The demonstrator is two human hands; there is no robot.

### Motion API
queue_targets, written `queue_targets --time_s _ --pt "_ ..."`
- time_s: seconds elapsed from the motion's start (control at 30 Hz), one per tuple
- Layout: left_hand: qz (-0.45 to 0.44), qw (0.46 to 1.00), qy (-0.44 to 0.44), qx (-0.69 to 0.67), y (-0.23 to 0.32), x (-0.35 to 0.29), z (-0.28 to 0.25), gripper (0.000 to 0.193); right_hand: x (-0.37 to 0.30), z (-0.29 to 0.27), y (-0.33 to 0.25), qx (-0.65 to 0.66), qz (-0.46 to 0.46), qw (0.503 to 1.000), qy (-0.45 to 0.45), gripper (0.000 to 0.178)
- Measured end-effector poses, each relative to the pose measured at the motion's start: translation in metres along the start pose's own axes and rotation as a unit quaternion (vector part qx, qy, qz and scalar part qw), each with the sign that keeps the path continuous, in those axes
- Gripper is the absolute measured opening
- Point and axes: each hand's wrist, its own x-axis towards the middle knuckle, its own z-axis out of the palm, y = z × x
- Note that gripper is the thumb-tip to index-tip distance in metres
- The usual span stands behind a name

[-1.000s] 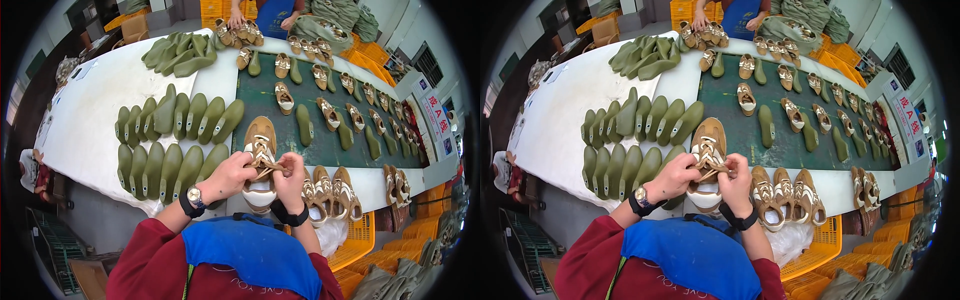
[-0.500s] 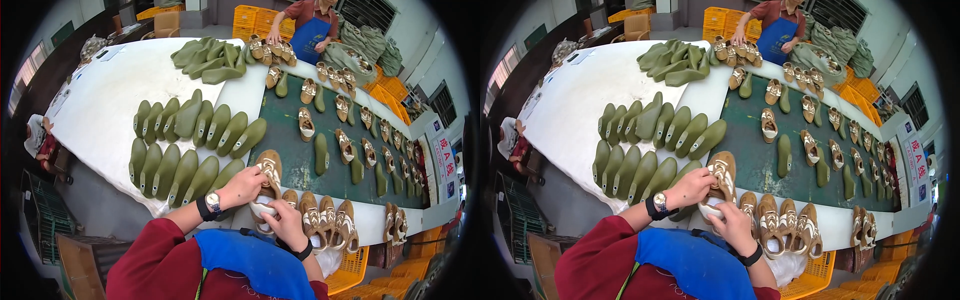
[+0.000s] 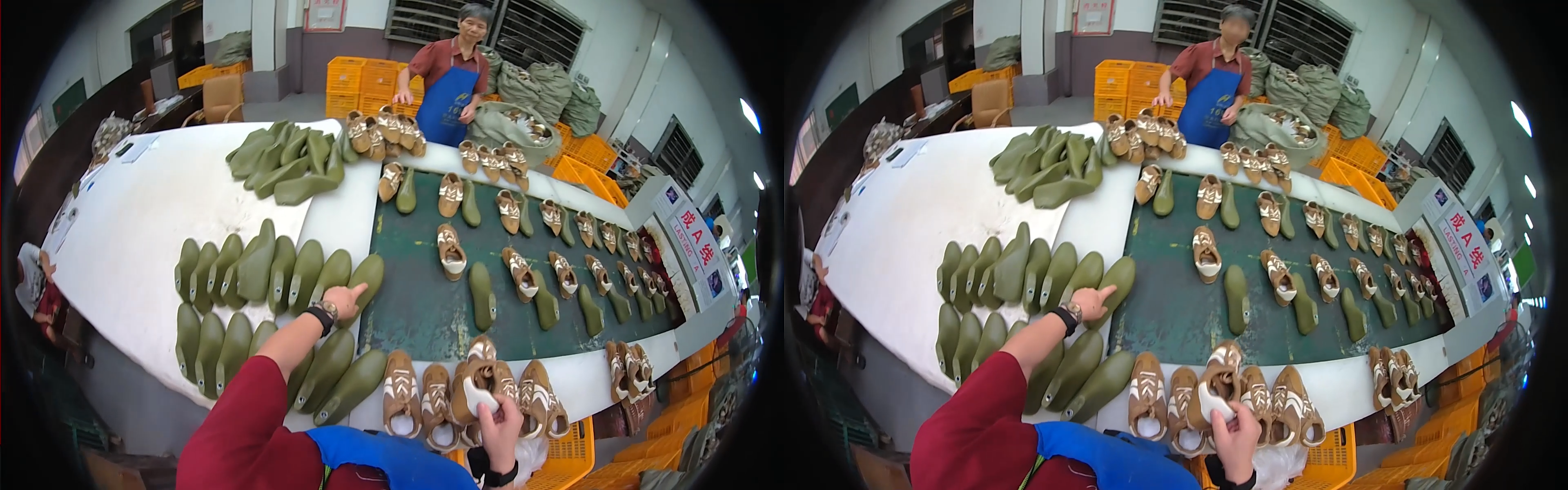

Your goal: Organizing shoe lasts and matching shoe uppers before placing them on a conveyor belt in a factory.

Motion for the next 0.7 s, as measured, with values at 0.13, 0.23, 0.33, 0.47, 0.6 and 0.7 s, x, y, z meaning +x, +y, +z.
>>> queue_targets --time_s 0.13,0.23,0.33,0.47,0.6,0.7 --pt "0.03 0.997 0.04 -0.053 0.026 0.035 0.016 0.051 -0.002 0.004 -0.004 0.02 0.043 0.999 0.002 0.021" --pt "0.007 0.997 0.0 -0.077 0.065 0.058 0.028 0.036 -0.001 0.007 -0.008 0.003 0.037 0.999 0.001 0.021" --pt "-0.049 0.995 -0.016 -0.083 0.089 0.073 0.036 0.029 0.002 0.008 -0.011 -0.009 0.031 0.999 -0.008 0.021" --pt "-0.018 0.994 -0.002 -0.107 0.089 0.078 0.042 0.029 0.004 0.01 -0.01 0.003 0.037 0.999 -0.01 0.021" --pt "0.01 0.992 -0.007 -0.129 0.091 0.07 0.045 0.036 0.005 0.014 -0.007 -0.009 0.017 1.0 -0.015 0.022" --pt "0.013 0.99 -0.021 -0.135 0.092 0.064 0.05 0.047 0.008 0.014 -0.013 -0.021 -0.004 0.999 -0.031 0.023"
